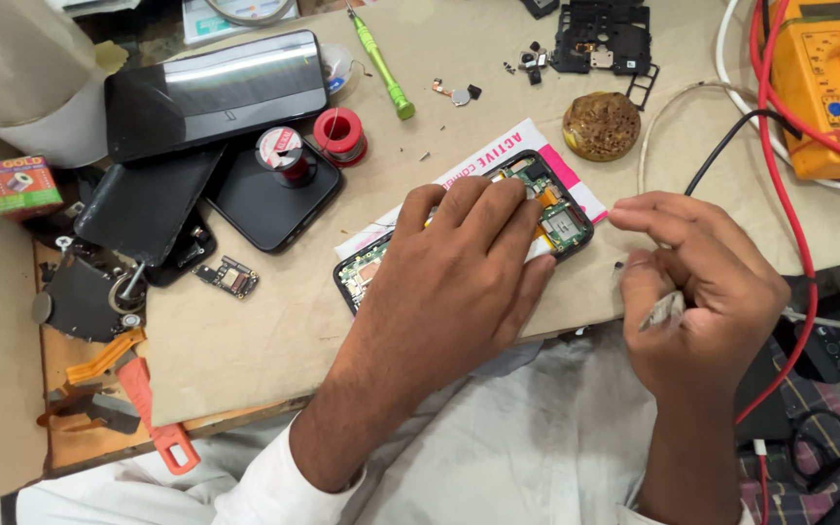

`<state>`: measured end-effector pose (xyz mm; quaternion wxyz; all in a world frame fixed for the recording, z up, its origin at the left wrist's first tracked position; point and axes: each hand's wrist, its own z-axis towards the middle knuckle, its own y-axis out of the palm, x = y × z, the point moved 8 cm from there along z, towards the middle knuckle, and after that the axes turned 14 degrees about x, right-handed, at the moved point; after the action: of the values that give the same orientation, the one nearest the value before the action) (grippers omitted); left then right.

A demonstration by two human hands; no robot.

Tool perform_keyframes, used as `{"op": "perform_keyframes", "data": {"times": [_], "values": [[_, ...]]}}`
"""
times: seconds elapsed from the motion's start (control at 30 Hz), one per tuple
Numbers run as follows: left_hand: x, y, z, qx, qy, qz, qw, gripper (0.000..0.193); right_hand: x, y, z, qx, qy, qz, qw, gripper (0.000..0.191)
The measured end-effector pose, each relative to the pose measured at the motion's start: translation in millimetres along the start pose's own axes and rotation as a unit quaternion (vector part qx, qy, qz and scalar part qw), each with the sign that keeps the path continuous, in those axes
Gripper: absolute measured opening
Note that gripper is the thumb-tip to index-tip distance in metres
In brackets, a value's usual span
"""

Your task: The person pries the battery out of an opened smartphone on a cluttered repair bench, working a metal pry tool along the edge of the battery while holding the phone steady with the other hand. They then lift the freed battery and flex cables aside and continue working on the phone's internal components.

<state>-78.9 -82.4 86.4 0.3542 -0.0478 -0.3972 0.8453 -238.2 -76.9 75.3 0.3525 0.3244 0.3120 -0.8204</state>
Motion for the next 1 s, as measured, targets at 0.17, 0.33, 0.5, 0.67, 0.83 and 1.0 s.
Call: {"op": "perform_keyframes", "data": {"times": [0.17,0.33,0.5,0.67,0.83,1.0], "values": [[-0.2,6.1,2.3,-0.013,-0.002,0.007,1.000,0.039,1.4,1.0,1.3,-0.005,0.001,-0.001,1.000,0.035],[0.0,10.1,5.4,-0.021,0.002,0.018,1.000,0.040,1.4,2.3,1.0,-0.007,-0.001,-0.006,1.000,0.033],[-0.3,12.6,4.6,-0.029,0.000,0.030,0.999,0.043,3.0,3.8,-0.9,-0.015,-0.014,-0.021,1.000,0.036],[-2.7,10.4,3.7,-0.019,-0.013,0.046,0.999,0.045,4.2,9.0,-4.7,-0.037,-0.024,-0.048,0.998,0.038],[-10.4,7.9,4.3,-0.024,-0.040,0.041,0.998,0.047,7.3,19.8,-1.9,-0.058,-0.017,-0.091,0.994,0.040],[-24.6,9.7,3.7,-0.041,-0.101,0.002,0.994,0.052,8.7,34.8,6.0,-0.075,-0.022,-0.132,0.988,0.040]]}}
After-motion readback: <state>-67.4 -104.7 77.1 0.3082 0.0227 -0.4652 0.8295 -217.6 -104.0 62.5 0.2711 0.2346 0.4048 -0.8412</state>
